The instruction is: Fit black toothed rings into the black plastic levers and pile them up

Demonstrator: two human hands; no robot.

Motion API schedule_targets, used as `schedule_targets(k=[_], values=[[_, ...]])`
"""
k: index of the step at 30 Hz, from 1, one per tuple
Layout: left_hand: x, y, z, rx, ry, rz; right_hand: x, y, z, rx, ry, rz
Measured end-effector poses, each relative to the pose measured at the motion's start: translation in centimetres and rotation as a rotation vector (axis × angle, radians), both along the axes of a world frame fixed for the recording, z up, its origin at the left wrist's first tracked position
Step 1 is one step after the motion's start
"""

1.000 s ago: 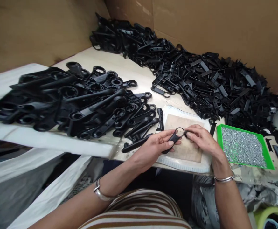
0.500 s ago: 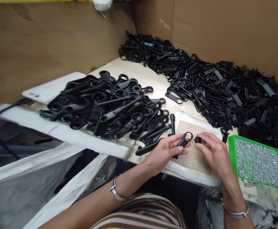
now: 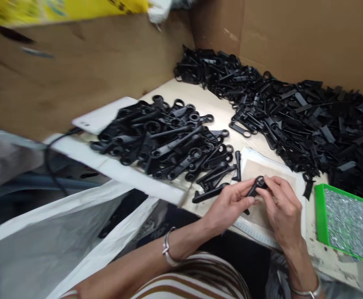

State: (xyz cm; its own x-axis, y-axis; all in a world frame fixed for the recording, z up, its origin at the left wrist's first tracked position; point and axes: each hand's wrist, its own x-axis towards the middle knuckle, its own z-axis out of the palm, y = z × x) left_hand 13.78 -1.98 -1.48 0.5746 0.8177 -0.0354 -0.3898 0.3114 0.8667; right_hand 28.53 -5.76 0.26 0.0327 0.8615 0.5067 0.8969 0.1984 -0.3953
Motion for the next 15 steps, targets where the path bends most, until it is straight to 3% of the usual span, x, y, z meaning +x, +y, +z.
schedule_targets(k=[4,7,15], values=[[-0.8,-0.2,0.3,0.305,0.327,-0.002,0.3,-0.3,-0.6,-0.005,0.028,-0.015],[-1.4,-0.2,1.1,0.446,0.407,-0.016,0.8,-0.6,-0.8,-0.022,0.123,-0.033],[-1.9,0.5,2.5,0.478,0.430,0.002,3.1,-1.9,-1.5,-0.287,0.375,-0.099]])
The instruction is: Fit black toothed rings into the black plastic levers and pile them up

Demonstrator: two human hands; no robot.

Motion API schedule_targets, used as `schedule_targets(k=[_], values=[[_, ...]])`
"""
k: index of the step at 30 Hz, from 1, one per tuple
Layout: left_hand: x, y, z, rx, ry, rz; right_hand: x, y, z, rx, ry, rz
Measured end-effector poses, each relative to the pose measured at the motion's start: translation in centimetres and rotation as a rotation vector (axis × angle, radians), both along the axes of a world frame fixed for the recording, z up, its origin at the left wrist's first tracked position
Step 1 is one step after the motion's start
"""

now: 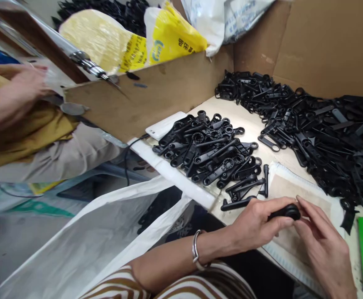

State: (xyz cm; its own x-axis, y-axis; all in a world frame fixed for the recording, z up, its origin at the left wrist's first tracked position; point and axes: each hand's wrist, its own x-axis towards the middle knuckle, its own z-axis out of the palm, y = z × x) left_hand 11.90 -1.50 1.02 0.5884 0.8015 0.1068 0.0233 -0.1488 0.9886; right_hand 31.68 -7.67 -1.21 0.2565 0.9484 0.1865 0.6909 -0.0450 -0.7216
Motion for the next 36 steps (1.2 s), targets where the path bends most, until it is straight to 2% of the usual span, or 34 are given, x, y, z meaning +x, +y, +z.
schedule_targets(k=[3,6,8,10,12,14,17,22,24,26,28,30,33,36], values=[[-0.2,0.1,-0.1,0.061,0.052,-0.023,-0.4,0.3,-0.6,-0.171,0.195,-0.029],[-0.9,0.5,-0.2,0.157,0.155,0.002,-2.2,1.3,-0.5,-0.246,0.351,-0.033],[-1.8,0.9,-0.1,0.299,0.256,0.023,-3.5,2.4,0.0,-0.262,0.395,0.063],[-3.2,1.5,0.3,0.522,0.391,0.085,-4.1,3.9,0.6,-0.294,0.366,0.178],[-4.7,2.4,0.7,0.764,0.530,0.243,-4.0,5.7,1.1,-0.270,0.221,0.216],[-6.3,3.8,1.1,0.952,0.652,0.456,-3.3,7.9,1.4,-0.166,-0.003,0.196],[-8.3,6.4,1.5,1.051,0.821,0.677,-2.0,11.6,1.6,-0.020,-0.300,0.234],[-10.2,9.5,2.1,0.935,1.016,0.722,-1.7,17.6,2.5,0.044,-0.616,0.339],[-10.3,9.4,2.4,0.937,1.004,0.763,-2.4,19.7,3.1,0.032,-0.701,0.383],[-9.9,8.2,2.4,1.027,0.923,0.786,-3.3,21.7,3.5,0.011,-0.794,0.432],[-8.9,6.2,1.8,1.156,0.810,0.693,-4.0,23.7,3.7,-0.022,-0.858,0.448],[-7.4,3.9,0.5,1.215,0.746,0.451,-4.7,25.4,3.6,-0.080,-0.889,0.438],[-5.3,1.6,-2.1,1.229,0.800,0.131,-5.2,27.0,3.2,-0.186,-0.942,0.439],[-4.6,1.6,-4.1,1.208,0.899,0.064,-5.4,27.2,3.1,-0.228,-1.018,0.451]])
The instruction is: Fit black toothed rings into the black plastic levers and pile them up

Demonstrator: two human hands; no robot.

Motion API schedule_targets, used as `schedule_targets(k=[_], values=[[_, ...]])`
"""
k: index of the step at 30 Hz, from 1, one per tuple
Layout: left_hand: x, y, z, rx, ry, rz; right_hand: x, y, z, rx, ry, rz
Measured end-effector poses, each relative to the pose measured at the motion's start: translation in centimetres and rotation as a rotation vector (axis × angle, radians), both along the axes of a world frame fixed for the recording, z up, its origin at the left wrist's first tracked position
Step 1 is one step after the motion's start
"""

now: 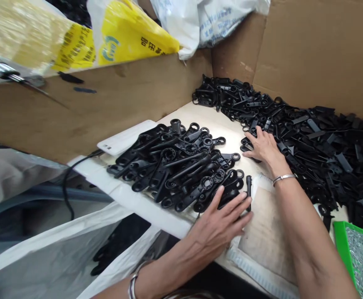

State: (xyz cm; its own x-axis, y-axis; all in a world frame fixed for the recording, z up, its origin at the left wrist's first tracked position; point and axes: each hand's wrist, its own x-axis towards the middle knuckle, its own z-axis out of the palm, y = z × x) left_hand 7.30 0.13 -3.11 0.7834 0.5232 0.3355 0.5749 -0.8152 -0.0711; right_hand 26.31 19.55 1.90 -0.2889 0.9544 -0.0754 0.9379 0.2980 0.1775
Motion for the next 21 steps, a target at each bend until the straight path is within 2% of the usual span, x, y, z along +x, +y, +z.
schedule_targets(k=[3,7,13,18,21], values=[[-0.1,1.1,-0.7,0.007,0.027,0.021,0.4,-0.5,0.2,-0.056,-0.045,0.013],[-0.3,2.2,-0.4,0.016,0.020,0.051,1.8,-1.6,0.3,-0.138,-0.018,0.045],[-0.7,3.3,-0.1,-0.012,0.017,0.173,3.9,-3.2,0.5,-0.112,0.026,0.116],[-0.8,4.1,0.0,-0.052,-0.044,0.167,3.9,-4.5,0.5,-0.083,0.022,0.073],[-0.8,4.1,0.4,-0.076,-0.065,0.163,4.0,-5.5,0.4,-0.039,0.100,0.068]])
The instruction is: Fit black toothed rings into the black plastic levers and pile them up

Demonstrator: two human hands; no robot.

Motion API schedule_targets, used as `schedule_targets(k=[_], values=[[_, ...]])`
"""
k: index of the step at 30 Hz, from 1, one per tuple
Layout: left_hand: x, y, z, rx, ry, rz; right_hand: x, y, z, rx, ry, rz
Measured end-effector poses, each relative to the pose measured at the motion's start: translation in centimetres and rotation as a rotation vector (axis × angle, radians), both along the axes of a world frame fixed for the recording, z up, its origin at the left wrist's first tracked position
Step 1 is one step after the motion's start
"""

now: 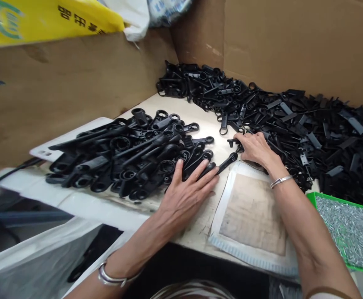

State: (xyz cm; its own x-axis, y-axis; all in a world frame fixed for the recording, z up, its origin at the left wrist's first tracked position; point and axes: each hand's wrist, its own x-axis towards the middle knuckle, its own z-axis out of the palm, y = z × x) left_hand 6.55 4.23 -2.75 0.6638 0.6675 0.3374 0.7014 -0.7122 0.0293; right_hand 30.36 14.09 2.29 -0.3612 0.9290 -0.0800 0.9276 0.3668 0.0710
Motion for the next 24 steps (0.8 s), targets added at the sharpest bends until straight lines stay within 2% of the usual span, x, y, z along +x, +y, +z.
schedule_targets(k=[4,7,13,17,20,22,24], values=[[0.0,-0.1,0.1,-0.003,-0.013,-0.014,1.2,-1.6,0.3,0.025,0.129,0.037],[0.0,-0.1,0.1,0.000,-0.028,-0.022,2.3,-3.7,0.9,0.025,0.148,0.096],[0.0,-0.2,0.2,0.003,-0.001,-0.036,3.8,-9.1,1.0,-0.027,0.030,0.245],[-0.1,-0.4,0.1,0.027,-0.003,-0.055,4.7,-11.7,0.9,-0.061,-0.039,0.208],[-0.3,-0.5,0.2,0.041,-0.004,-0.069,4.5,-12.1,2.0,-0.122,0.052,0.209],[-0.5,-0.5,0.2,0.053,-0.001,-0.086,3.4,-11.4,2.8,-0.177,0.138,0.258],[-0.7,-0.6,0.3,0.063,-0.004,-0.100,1.7,-10.1,3.0,-0.162,0.188,0.282]])
